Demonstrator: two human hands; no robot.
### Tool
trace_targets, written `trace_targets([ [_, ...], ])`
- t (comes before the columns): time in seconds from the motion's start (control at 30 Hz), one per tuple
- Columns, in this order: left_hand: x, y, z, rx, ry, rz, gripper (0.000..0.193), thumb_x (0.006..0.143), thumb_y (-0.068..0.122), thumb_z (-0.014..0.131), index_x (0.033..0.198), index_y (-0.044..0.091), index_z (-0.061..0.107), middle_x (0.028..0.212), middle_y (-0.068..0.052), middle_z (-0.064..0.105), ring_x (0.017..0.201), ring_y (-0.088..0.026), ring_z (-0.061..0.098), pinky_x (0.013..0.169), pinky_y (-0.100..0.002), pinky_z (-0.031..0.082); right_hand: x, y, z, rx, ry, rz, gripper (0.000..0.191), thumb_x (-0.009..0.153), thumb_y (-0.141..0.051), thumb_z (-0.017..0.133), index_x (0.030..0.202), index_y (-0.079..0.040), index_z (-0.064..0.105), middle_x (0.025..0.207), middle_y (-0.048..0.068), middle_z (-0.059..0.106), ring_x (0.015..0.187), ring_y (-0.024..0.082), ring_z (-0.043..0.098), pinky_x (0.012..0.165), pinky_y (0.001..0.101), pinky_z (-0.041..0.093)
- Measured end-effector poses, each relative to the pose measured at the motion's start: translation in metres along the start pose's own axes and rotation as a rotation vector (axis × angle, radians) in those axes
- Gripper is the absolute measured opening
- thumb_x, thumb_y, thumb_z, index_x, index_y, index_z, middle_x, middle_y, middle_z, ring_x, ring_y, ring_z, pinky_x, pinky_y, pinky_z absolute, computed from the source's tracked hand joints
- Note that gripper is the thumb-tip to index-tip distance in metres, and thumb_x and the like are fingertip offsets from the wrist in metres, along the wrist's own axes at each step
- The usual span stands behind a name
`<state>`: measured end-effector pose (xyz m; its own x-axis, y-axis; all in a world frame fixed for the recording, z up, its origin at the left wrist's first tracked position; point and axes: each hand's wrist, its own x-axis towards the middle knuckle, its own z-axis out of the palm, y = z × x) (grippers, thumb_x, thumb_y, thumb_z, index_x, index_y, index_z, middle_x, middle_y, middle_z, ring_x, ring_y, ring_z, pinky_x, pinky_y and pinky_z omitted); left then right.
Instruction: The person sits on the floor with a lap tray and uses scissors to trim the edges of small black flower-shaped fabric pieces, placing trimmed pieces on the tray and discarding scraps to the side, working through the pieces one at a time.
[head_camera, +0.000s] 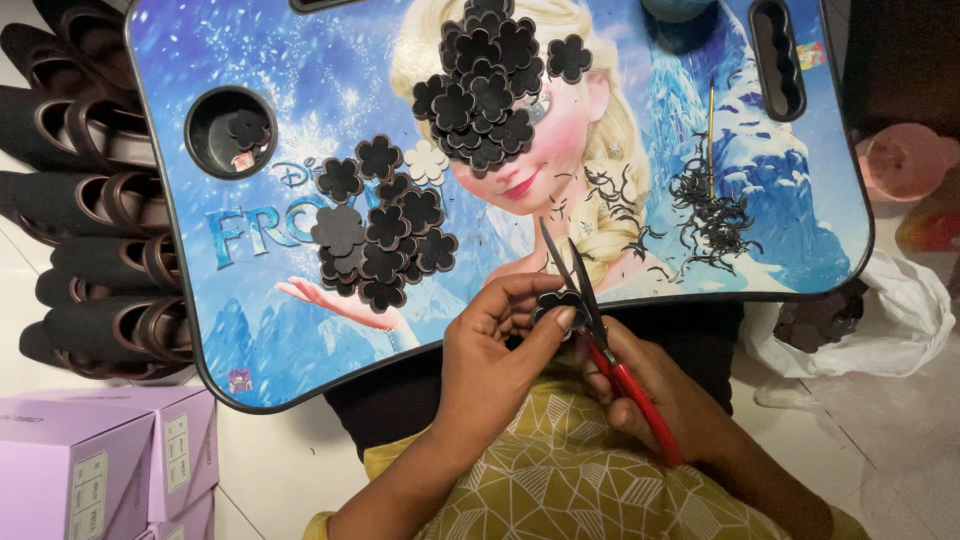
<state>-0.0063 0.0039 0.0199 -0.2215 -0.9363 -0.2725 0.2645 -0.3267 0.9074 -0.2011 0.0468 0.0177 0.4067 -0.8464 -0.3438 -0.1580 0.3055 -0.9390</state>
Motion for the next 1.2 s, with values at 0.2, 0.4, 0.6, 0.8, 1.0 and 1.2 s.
trace_targets([
  [0.2, 0.0, -0.002, -0.001, 0.005, -0.004, -0.01, 0.029, 0.094, 0.003, 0.073, 0.122, -0.002, 0.067, 0.103, -0.004, 0.073, 0.086, -0.004, 0.063, 0.078, -0.02, 0.053, 0.0, 0.006, -0.001, 0.038, -0.009, 0.013, 0.098, 0.072, -0.092, 0.057, 0.114, -0.004, 0.052, 0.074, -0.003, 0.046, 0.064, 0.008, 0.042, 0.055, 0.0247, 0.037],
  [0.4, 0.001, -0.004, -0.001, -0.001, -0.003, -0.006, 0.029, 0.094, 0.003, 0.074, 0.121, -0.002, 0.067, 0.103, -0.002, 0.072, 0.086, -0.003, 0.063, 0.078, -0.02, 0.053, -0.003, 0.009, -0.002, 0.041, -0.012, 0.029, 0.096, 0.071, -0.093, 0.057, 0.111, -0.005, 0.053, 0.071, -0.004, 0.044, 0.061, 0.007, 0.04, 0.053, 0.0242, 0.035],
  [0.6, 0.0, -0.001, -0.004, 0.03, 0.019, 0.005, 0.028, 0.093, 0.005, 0.074, 0.12, -0.001, 0.068, 0.103, -0.001, 0.071, 0.085, -0.003, 0.062, 0.076, -0.02, 0.052, -0.005, 0.011, -0.007, -0.015, -0.009, 0.046, 0.093, 0.072, -0.092, 0.055, 0.105, -0.005, 0.053, 0.069, -0.003, 0.042, 0.061, 0.008, 0.039, 0.053, 0.025, 0.034],
  [0.8, 0.002, 0.001, -0.008, 0.116, 0.043, 0.046, 0.028, 0.093, 0.004, 0.074, 0.12, 0.0, 0.069, 0.105, -0.003, 0.073, 0.084, -0.002, 0.06, 0.075, -0.019, 0.05, -0.004, 0.011, -0.009, -0.092, -0.016, 0.0, 0.086, 0.078, -0.088, 0.056, 0.105, -0.006, 0.053, 0.073, -0.002, 0.049, 0.064, 0.008, 0.047, 0.056, 0.0246, 0.041],
  [1.0, 0.006, 0.003, -0.013, -0.057, 0.081, -0.003, 0.028, 0.099, 0.001, 0.064, 0.127, 0.0, 0.063, 0.11, -0.005, 0.07, 0.093, -0.005, 0.068, 0.08, -0.021, 0.053, -0.004, 0.011, -0.009, -0.02, 0.035, -0.03, 0.08, 0.083, -0.079, 0.059, 0.11, -0.004, 0.054, 0.076, -0.001, 0.047, 0.066, 0.009, 0.043, 0.057, 0.0252, 0.038],
  [1.2, 0.008, 0.001, -0.012, -0.08, 0.078, 0.08, 0.042, 0.093, -0.004, 0.064, 0.133, 0.005, 0.052, 0.109, -0.002, 0.066, 0.094, -0.005, 0.063, 0.085, -0.022, 0.056, -0.002, 0.011, -0.01, -0.081, 0.086, 0.036, 0.065, 0.083, -0.062, 0.07, 0.11, -0.004, 0.055, 0.072, -0.002, 0.044, 0.063, 0.009, 0.041, 0.055, 0.0257, 0.038],
])
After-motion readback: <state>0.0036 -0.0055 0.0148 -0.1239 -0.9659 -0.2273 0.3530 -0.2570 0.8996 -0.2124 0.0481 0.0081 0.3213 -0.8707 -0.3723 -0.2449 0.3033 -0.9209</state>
